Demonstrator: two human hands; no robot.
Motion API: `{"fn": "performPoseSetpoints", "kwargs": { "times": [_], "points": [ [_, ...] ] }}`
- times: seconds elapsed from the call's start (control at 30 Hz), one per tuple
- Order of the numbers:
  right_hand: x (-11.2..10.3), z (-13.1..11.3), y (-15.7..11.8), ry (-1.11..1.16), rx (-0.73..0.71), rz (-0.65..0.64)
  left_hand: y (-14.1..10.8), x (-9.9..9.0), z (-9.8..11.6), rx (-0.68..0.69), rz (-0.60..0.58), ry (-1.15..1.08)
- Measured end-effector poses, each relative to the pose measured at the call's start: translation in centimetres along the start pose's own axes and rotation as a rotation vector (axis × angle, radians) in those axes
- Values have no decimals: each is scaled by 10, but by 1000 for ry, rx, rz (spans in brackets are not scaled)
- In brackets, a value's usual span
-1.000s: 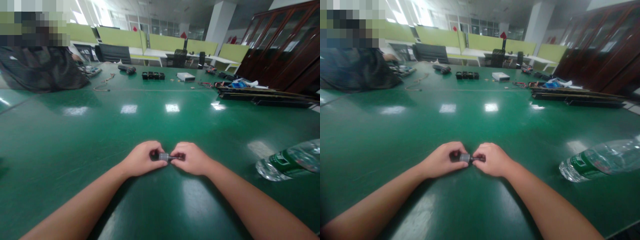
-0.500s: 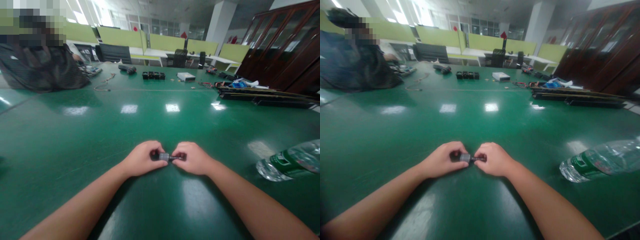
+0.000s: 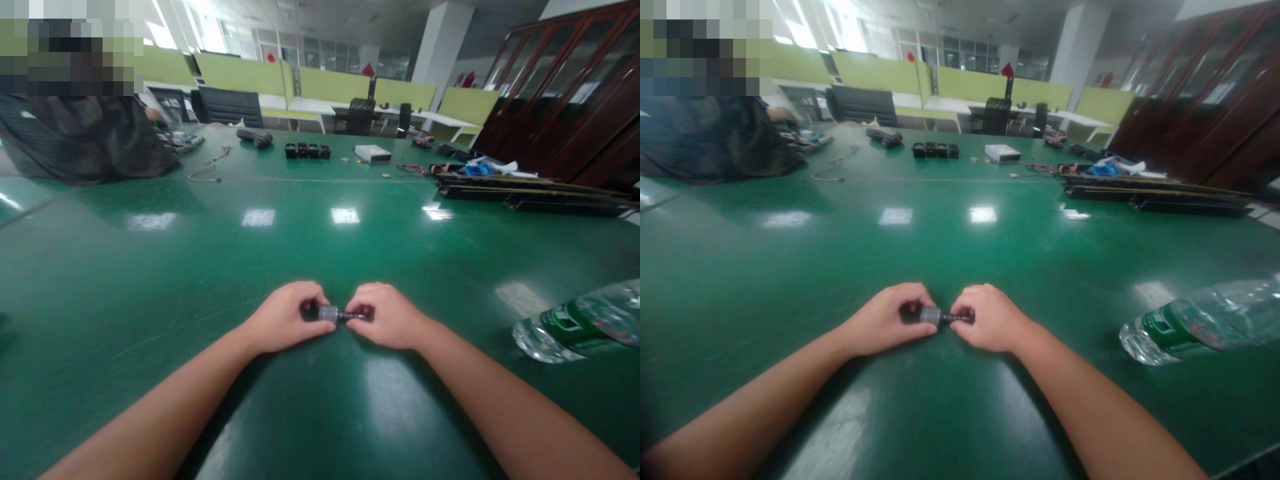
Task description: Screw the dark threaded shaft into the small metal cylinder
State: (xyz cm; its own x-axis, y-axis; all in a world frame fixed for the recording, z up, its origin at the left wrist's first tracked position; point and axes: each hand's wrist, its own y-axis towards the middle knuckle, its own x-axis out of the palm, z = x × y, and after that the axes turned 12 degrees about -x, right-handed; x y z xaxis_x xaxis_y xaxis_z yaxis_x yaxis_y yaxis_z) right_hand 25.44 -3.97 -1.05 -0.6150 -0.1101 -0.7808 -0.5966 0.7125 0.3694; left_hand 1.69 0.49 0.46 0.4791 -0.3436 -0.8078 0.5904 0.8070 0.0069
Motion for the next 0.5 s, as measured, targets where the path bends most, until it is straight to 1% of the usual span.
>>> {"fn": "performPoseSetpoints", "kwargs": {
  "times": [0.5],
  "points": [
    [-2, 1, 0, -12, -2, -23, 0, 0, 0, -5, -8, -7]
  ]
}}
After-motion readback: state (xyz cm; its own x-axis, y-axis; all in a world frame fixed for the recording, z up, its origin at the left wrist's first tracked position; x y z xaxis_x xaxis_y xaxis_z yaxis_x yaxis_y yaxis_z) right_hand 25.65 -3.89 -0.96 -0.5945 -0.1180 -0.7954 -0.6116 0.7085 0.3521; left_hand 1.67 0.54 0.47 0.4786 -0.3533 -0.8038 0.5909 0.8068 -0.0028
